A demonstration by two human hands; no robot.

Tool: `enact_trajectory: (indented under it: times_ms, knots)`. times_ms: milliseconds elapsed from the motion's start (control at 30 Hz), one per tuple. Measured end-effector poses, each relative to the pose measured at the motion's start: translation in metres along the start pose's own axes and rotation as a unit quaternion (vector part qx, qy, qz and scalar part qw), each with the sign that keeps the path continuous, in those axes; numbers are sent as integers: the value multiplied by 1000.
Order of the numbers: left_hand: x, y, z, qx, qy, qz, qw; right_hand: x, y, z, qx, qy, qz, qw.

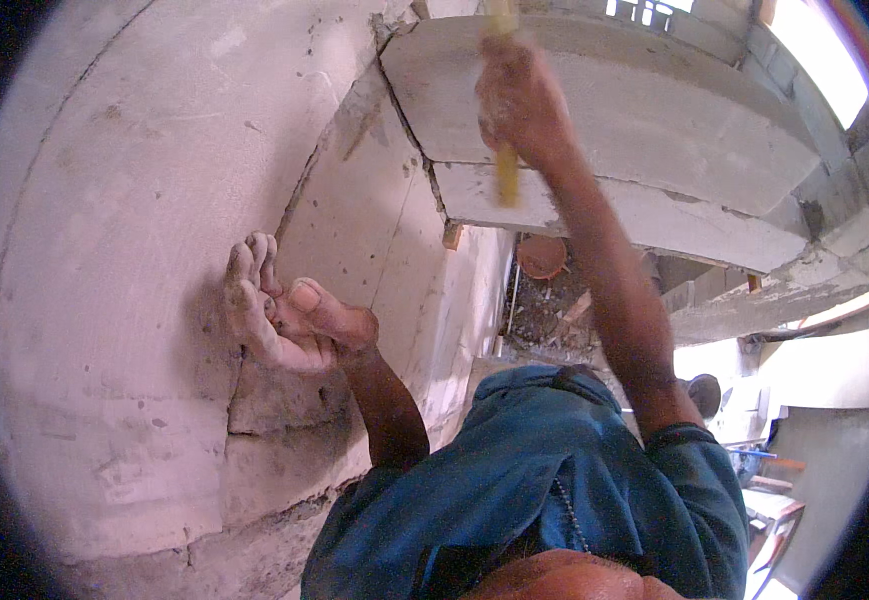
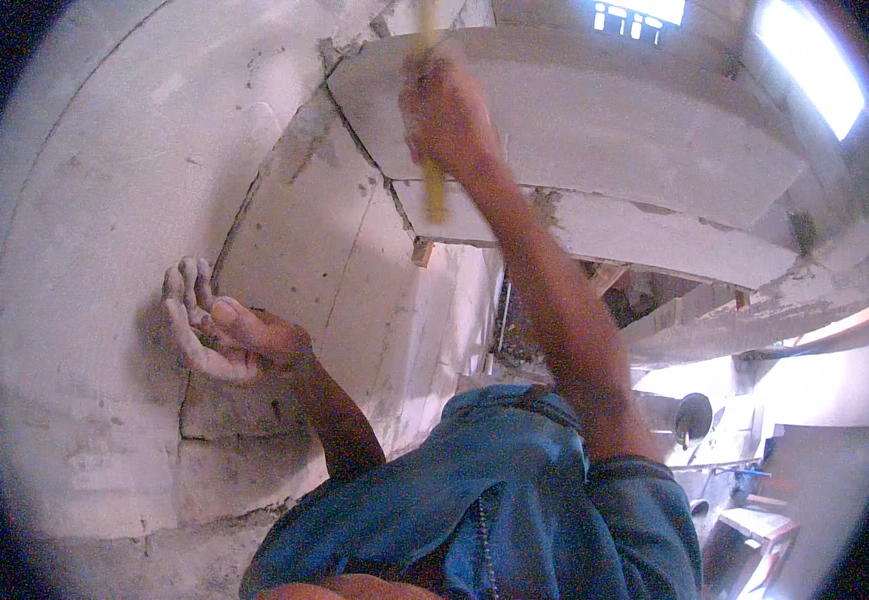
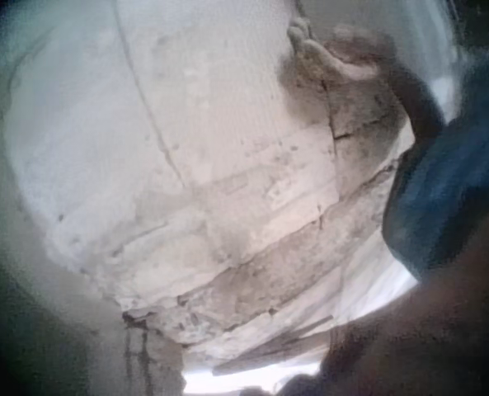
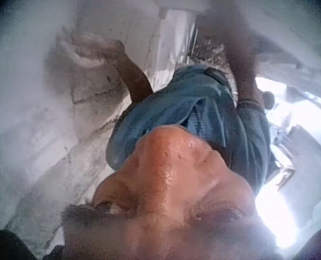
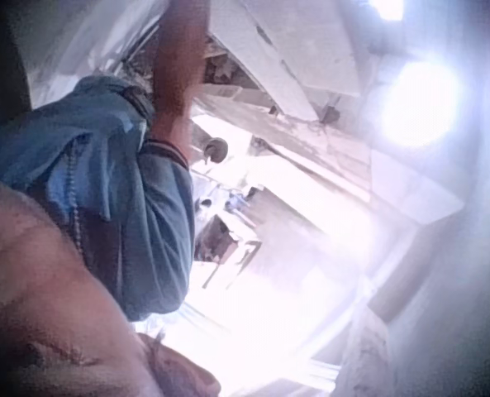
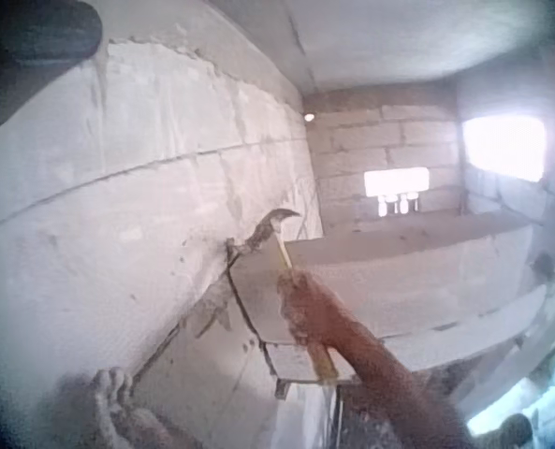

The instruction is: The person applies cement to a ceiling using a trowel and bucket, then uses a hammer to chip away sections of the ceiling. They measure the ceiling with a tape measure and cut a piece of wood with a hand saw. The person continues to apply cement and chip away at the ceiling throughout the video.

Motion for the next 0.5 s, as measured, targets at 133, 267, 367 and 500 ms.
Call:
enact_trajectory:
  times_ms: [133, 267, 367, 500]
  knots:
    - [-10, 2, -5, 41, 28, 42, 998, -3, 9, 3, -126, 50, 15, 991]
    - [-3, -3, -4, 57, 27, 46, 997, -30, 3, -8, 147, -178, 247, 941]
    - [-8, -8, -2, 86, 41, 93, 991, 24, 2, 7, 116, 106, 10, 988]
    - [-8, 0, -19, 125, -10, 36, 992, -4, 39, 12, -41, 37, -182, 982]
Point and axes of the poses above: each hand's wrist, its own z-axis towards the middle knuckle, its own x-axis out of the palm, y = z × x, the point moved 10 cm from there along z, towards the middle knuckle, and after that the axes turned 4 degrees about z, right-handed, at the moved point
